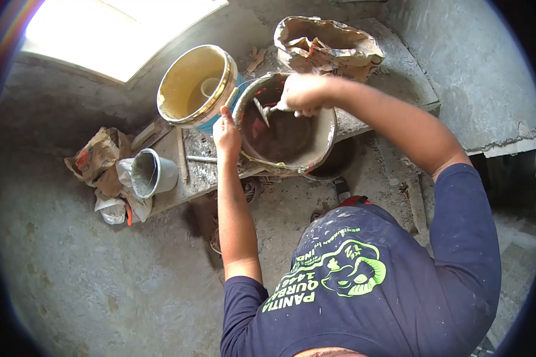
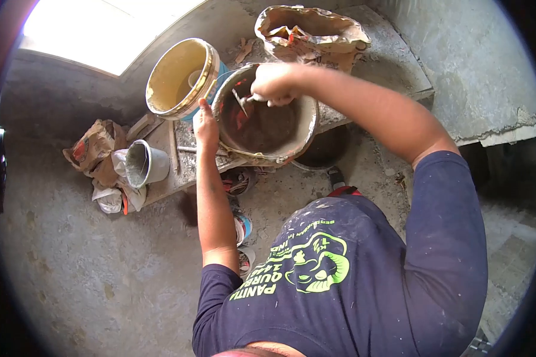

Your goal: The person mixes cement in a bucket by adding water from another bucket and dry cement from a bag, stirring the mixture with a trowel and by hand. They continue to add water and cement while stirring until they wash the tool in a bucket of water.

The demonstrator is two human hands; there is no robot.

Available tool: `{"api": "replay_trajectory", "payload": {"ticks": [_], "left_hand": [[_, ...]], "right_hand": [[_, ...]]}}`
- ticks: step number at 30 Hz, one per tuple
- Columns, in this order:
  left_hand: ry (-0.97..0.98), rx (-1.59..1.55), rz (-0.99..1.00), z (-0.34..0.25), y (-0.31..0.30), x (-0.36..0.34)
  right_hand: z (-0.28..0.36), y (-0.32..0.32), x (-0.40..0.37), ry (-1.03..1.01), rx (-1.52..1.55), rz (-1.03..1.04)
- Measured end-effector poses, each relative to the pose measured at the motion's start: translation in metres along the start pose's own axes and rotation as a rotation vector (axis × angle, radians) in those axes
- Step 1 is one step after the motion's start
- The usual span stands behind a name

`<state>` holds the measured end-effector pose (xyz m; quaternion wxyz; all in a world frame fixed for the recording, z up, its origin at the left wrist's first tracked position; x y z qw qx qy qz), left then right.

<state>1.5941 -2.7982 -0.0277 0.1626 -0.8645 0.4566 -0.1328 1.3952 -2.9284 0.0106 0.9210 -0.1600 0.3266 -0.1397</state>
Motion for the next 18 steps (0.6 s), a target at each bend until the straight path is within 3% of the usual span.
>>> {"api": "replay_trajectory", "payload": {"ticks": [1,3,7,8,10,11,14,18], "left_hand": [[0.014,-0.016,0.026,0.015,0.001,0.006],[0.069,-0.044,0.037,0.006,0.007,0.006],[-0.050,-0.009,0.009,0.012,0.004,0.007],[0.004,0.068,-0.023,0.012,0.000,0.007],[-0.021,0.048,0.053,0.015,-0.001,0.006],[0.002,0.060,0.074,0.021,-0.001,0.009],[0.010,-0.004,0.072,0.014,0.003,0.003],[-0.033,-0.048,0.104,0.019,0.007,0.004]], "right_hand": [[0.003,0.000,0.004,-0.008,-0.002,0.002],[0.020,0.007,0.002,-0.157,-0.415,0.081],[0.039,0.045,-0.029,-0.315,-0.430,-0.091],[0.033,0.038,-0.028,-0.308,-0.422,-0.093],[-0.005,0.012,-0.014,-0.051,0.086,0.039],[-0.012,-0.001,-0.017,-0.041,0.257,0.015],[-0.031,-0.020,-0.024,0.005,0.484,-0.034],[-0.017,0.001,-0.029,-0.006,0.380,-0.062]]}}
Point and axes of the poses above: each hand's wrist, its own x-axis towards the middle knuckle, its own y-axis out of the palm, z = x × y, the point moved 7 cm from there along x, towards the middle knuckle, and after that the axes turned 8 degrees about z, right-handed, at the moved point
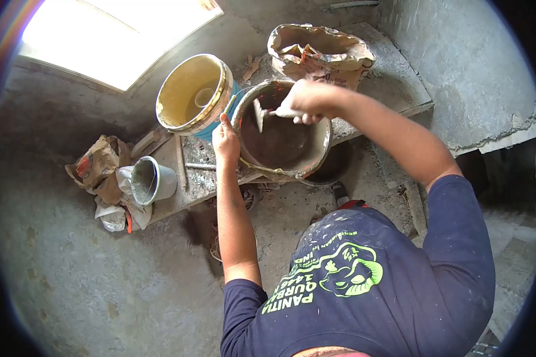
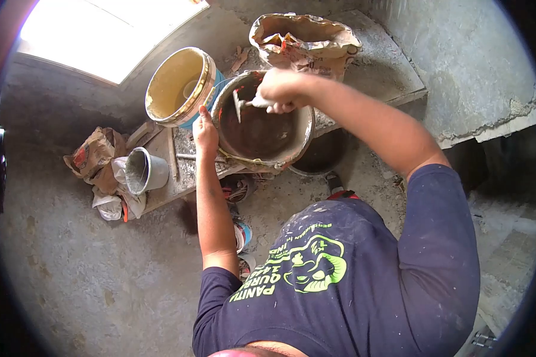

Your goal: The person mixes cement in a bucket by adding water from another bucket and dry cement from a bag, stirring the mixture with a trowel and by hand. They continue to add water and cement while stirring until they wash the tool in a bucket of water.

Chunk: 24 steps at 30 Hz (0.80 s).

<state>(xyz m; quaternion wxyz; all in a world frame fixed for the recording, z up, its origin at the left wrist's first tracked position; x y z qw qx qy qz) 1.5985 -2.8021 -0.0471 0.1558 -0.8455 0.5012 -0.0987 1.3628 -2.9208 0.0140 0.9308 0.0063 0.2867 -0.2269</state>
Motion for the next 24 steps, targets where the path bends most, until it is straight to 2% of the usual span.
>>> {"api": "replay_trajectory", "payload": {"ticks": [1,4,6,8,10,12,14,17,18,20,21,23,24], "left_hand": [[0.007,0.014,-0.025,-0.003,-0.001,-0.001],[-0.030,0.056,-0.118,0.009,-0.009,0.002],[0.032,0.069,-0.150,-0.004,-0.010,-0.005],[0.053,0.019,-0.125,-0.014,-0.009,-0.012],[0.077,-0.016,-0.148,0.002,-0.017,-0.008],[-0.054,0.036,-0.051,0.025,-0.023,-0.007],[-0.071,0.017,-0.068,0.031,-0.026,-0.008],[-0.052,0.007,-0.109,0.030,-0.024,-0.010],[-0.011,0.010,-0.147,0.025,-0.024,-0.013],[0.025,-0.020,-0.154,0.013,-0.019,-0.017],[0.025,-0.046,-0.159,0.003,-0.016,-0.019],[0.093,-0.112,-0.185,0.000,-0.010,-0.016],[0.088,-0.114,-0.184,0.001,-0.010,-0.012]], "right_hand": [[0.000,0.009,0.008,-0.077,-0.098,0.049],[0.012,0.025,0.008,-0.090,-0.339,0.086],[0.010,0.007,0.003,-0.077,-0.064,0.093],[-0.024,-0.026,0.021,0.013,0.226,0.151],[-0.050,-0.052,0.018,0.012,0.476,0.210],[-0.076,-0.053,0.008,0.027,0.700,0.271],[-0.099,-0.045,0.000,0.024,0.912,0.280],[-0.120,-0.028,-0.018,0.099,0.910,0.142],[-0.126,-0.026,-0.018,0.116,0.819,0.138],[-0.126,-0.036,-0.028,0.143,0.396,0.009],[-0.126,-0.036,-0.024,0.149,0.388,0.012],[-0.077,-0.045,-0.023,-0.367,-0.641,-0.241],[-0.060,-0.037,-0.027,-0.363,-0.641,-0.237]]}}
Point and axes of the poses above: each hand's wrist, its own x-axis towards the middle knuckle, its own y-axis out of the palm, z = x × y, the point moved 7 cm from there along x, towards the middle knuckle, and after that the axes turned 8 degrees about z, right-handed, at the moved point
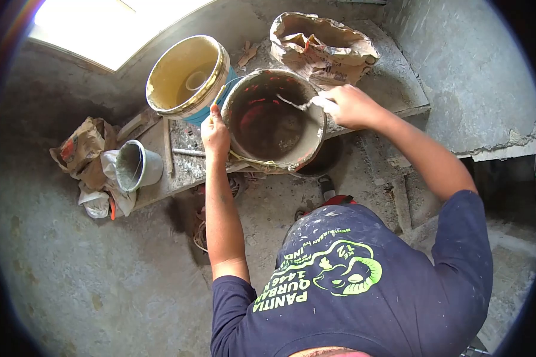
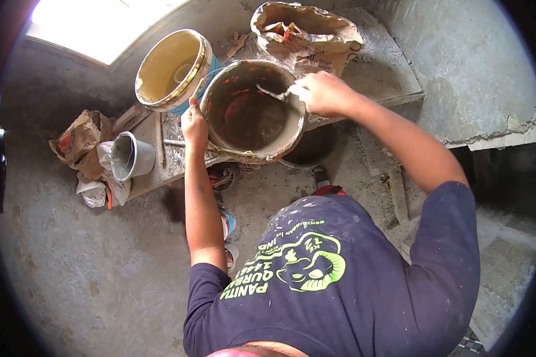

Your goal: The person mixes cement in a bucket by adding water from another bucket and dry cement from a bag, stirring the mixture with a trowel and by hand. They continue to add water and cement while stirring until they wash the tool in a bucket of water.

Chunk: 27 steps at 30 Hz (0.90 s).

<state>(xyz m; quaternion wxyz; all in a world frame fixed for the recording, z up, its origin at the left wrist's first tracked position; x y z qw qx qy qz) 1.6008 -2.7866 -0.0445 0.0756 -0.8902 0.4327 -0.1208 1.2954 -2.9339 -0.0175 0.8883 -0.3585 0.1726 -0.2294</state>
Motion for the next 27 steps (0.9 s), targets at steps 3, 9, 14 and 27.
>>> {"api": "replay_trajectory", "payload": {"ticks": [3,9,14,27], "left_hand": [[-0.103,0.092,0.128,-0.005,0.016,0.004],[-0.046,0.070,0.062,-0.016,0.037,0.016],[-0.088,-0.045,0.102,-0.033,0.045,0.017],[0.022,0.159,0.117,-0.013,0.041,0.038]], "right_hand": [[0.050,-0.004,0.018,0.124,-0.677,0.156],[0.061,0.033,0.038,0.083,-0.787,0.394],[0.063,0.069,0.035,0.027,-0.549,0.516],[0.001,0.051,0.083,0.099,-0.184,0.105]]}}
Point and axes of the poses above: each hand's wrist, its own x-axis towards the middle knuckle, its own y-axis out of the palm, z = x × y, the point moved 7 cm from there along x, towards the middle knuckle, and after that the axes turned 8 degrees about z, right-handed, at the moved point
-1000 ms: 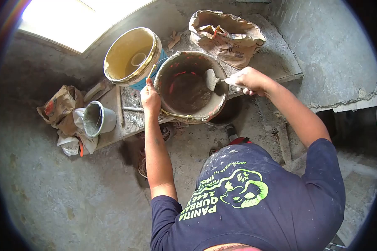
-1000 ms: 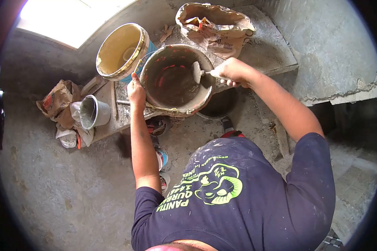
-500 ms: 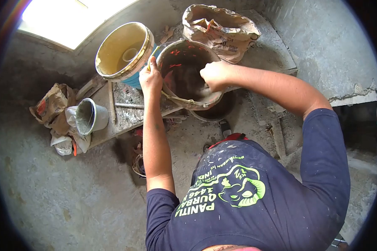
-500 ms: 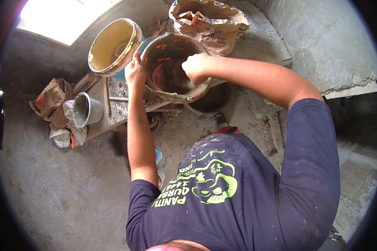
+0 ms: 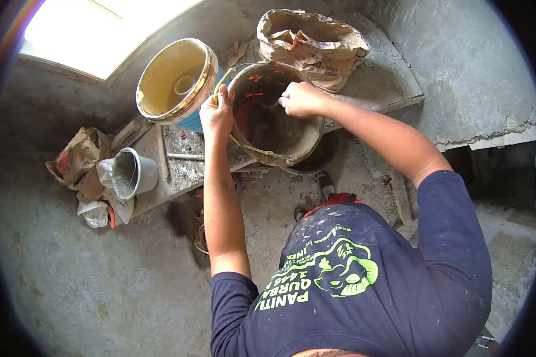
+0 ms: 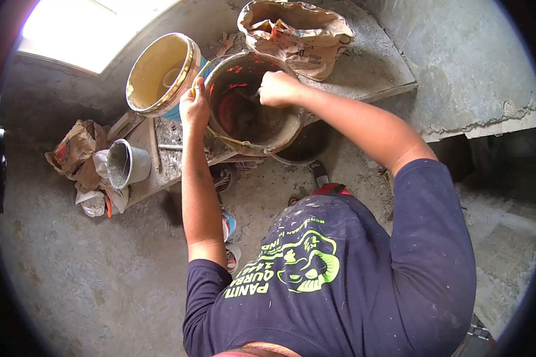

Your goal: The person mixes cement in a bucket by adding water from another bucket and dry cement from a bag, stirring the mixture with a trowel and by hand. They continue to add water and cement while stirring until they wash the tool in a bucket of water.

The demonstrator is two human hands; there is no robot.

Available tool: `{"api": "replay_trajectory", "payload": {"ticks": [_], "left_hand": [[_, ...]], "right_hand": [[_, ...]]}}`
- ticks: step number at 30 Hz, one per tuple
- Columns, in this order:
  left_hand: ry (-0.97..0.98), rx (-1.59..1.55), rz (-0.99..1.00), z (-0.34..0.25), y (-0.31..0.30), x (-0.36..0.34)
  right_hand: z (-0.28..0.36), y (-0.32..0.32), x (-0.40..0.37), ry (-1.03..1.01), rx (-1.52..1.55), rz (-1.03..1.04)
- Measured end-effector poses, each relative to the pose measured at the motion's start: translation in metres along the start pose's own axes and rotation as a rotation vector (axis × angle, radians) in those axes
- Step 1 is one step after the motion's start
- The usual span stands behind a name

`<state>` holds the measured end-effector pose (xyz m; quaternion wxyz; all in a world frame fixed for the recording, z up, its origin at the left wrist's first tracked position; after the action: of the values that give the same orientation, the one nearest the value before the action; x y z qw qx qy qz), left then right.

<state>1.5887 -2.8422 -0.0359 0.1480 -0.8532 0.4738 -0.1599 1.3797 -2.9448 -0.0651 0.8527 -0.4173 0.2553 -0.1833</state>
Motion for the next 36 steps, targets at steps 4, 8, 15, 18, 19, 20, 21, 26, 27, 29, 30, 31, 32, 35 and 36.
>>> {"api": "replay_trajectory", "payload": {"ticks": [4,8,15,18,19,20,21,26,27,29,30,31,32,35,36], "left_hand": [[-0.046,-0.018,0.023,0.005,-0.003,0.006],[-0.028,-0.014,0.001,-0.004,-0.012,0.001],[0.026,-0.016,-0.006,-0.001,-0.012,0.001],[0.016,0.010,-0.055,-0.004,-0.011,-0.004],[0.011,0.007,-0.086,-0.003,-0.012,-0.002],[-0.039,0.050,-0.088,0.004,-0.014,-0.001],[-0.088,0.097,-0.087,0.005,-0.017,-0.001],[-0.174,0.195,-0.170,-0.005,-0.022,-0.007],[-0.178,0.200,-0.178,-0.003,-0.022,-0.006],[-0.153,0.200,-0.175,0.000,-0.022,-0.007],[-0.130,0.188,-0.159,-0.001,-0.022,-0.008],[-0.131,0.191,-0.167,-0.001,-0.022,-0.007],[-0.096,0.146,-0.176,0.000,-0.021,-0.006],[-0.033,0.111,-0.218,0.012,-0.027,-0.002],[-0.107,0.160,-0.180,0.014,-0.028,-0.004]], "right_hand": [[0.042,0.019,-0.022,-0.027,-0.018,0.099],[0.041,0.024,-0.040,0.005,-0.186,0.247],[0.064,-0.009,-0.022,-0.008,-0.617,0.163],[0.064,-0.010,-0.018,-0.053,-0.654,0.241],[0.066,-0.011,-0.018,-0.076,-0.663,0.290],[0.064,-0.008,-0.015,-0.088,-0.633,0.329],[0.066,-0.006,-0.013,-0.117,-0.646,0.331],[0.046,0.033,0.002,-0.315,-0.382,0.530],[0.048,0.035,0.004,-0.370,-0.298,0.559],[0.034,0.030,-0.003,0.023,0.416,0.658],[0.041,0.013,-0.014,0.111,0.521,0.632],[0.035,0.018,-0.004,0.127,0.726,0.602],[0.026,0.011,0.009,0.098,0.624,0.538],[0.023,-0.039,0.020,-0.281,0.161,0.116],[0.032,-0.062,0.006,-0.221,-0.043,0.128]]}}
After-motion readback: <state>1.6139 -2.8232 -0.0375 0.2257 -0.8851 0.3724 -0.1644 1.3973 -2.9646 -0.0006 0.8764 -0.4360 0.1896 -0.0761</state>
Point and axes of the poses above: each hand's wrist, its own x-axis towards the middle knuckle, its own y-axis out of the palm, z = x × y, the point moved 7 cm from there along x, towards the middle knuckle, and after that the axes turned 8 degrees about z, right-handed, at the moved point
